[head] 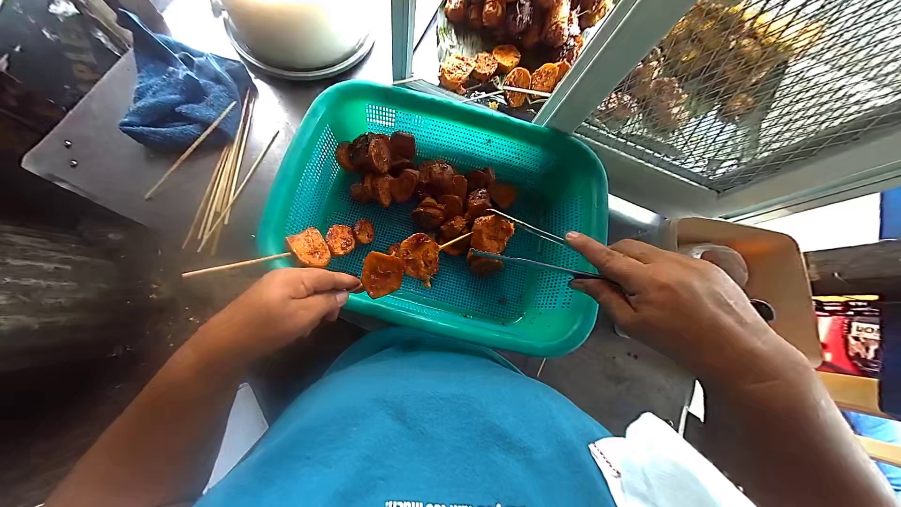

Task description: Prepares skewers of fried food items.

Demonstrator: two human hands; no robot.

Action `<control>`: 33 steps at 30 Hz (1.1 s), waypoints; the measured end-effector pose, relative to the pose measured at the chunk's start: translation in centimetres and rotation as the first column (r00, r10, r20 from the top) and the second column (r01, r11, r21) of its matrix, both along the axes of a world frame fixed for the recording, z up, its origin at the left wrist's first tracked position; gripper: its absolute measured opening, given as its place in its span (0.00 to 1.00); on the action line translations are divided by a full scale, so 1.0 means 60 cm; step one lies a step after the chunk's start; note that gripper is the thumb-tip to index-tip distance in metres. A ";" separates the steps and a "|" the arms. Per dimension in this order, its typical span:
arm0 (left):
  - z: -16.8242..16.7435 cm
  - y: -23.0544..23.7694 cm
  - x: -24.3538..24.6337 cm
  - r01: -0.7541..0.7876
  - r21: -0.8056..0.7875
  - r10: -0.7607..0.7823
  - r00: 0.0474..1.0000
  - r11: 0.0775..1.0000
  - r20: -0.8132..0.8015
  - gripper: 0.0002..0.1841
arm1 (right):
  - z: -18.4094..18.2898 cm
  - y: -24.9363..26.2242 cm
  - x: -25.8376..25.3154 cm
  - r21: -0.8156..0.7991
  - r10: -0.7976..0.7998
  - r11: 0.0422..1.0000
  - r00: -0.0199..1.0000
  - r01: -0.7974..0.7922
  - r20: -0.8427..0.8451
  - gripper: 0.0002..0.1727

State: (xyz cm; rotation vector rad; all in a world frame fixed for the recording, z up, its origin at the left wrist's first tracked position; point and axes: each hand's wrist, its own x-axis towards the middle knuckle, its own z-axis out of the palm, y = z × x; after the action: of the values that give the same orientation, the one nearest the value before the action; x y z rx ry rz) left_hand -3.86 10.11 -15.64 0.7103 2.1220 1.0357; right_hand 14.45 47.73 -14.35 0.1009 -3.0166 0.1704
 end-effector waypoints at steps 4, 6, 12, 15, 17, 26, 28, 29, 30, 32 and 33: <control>0.000 0.005 0.002 0.023 -0.009 -0.023 0.999 1.000 -0.025 0.14 | 0.005 -0.001 0.008 0.031 0.012 0.999 1.000 -0.011 -0.023 0.26; 0.001 0.007 0.002 0.049 -0.041 -0.052 0.996 0.998 -0.073 0.14 | 0.007 -0.004 0.011 0.045 0.031 0.999 0.999 -0.029 -0.039 0.26; 0.007 0.016 0.001 0.124 -0.091 -0.134 0.984 0.988 -0.115 0.14 | 0.019 -0.023 0.014 0.118 0.121 0.987 0.991 -0.113 -0.061 0.25; 0.001 0.030 0.005 0.106 -0.061 -0.108 0.993 0.993 -0.042 0.13 | 0.024 -0.034 0.013 0.158 0.121 0.981 0.991 -0.110 -0.063 0.24; -0.007 0.037 0.013 0.043 0.001 -0.043 0.999 0.999 0.032 0.13 | 0.024 -0.036 0.012 0.160 0.103 0.983 0.992 -0.092 -0.066 0.25; -0.030 0.041 0.055 -0.143 0.355 0.000 0.928 0.924 0.373 0.15 | 0.020 -0.042 0.070 -0.411 -0.300 0.868 0.954 0.279 0.013 0.25; -0.030 0.051 0.062 -0.101 0.375 -0.050 0.927 0.922 0.371 0.15 | 0.009 -0.054 0.074 -0.514 -0.338 0.801 0.941 0.306 0.032 0.20; -0.029 0.059 0.065 -0.085 0.374 -0.062 0.929 0.923 0.365 0.15 | 0.007 -0.057 0.079 -0.551 -0.360 0.775 0.933 0.311 0.021 0.19; -0.027 0.068 0.067 -0.072 0.373 -0.072 0.931 0.925 0.358 0.15 | 0.007 -0.057 0.087 -0.570 -0.379 0.758 0.925 0.317 0.011 0.19; -0.024 0.093 0.074 -0.045 0.382 -0.100 0.931 0.923 0.351 0.15 | 0.009 -0.052 0.109 -0.588 -0.407 0.743 0.913 0.319 -0.019 0.19; -0.023 0.106 0.079 -0.037 0.387 -0.115 0.925 0.921 0.361 0.15 | 0.009 -0.049 0.122 -0.582 -0.417 0.746 0.909 0.324 -0.029 0.19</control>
State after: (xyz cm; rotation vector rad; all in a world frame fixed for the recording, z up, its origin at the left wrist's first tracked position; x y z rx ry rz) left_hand 0.85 16.48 -17.02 0.6666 1.5794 1.4642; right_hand 21.77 44.80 -13.81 -0.5161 -2.6158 0.9527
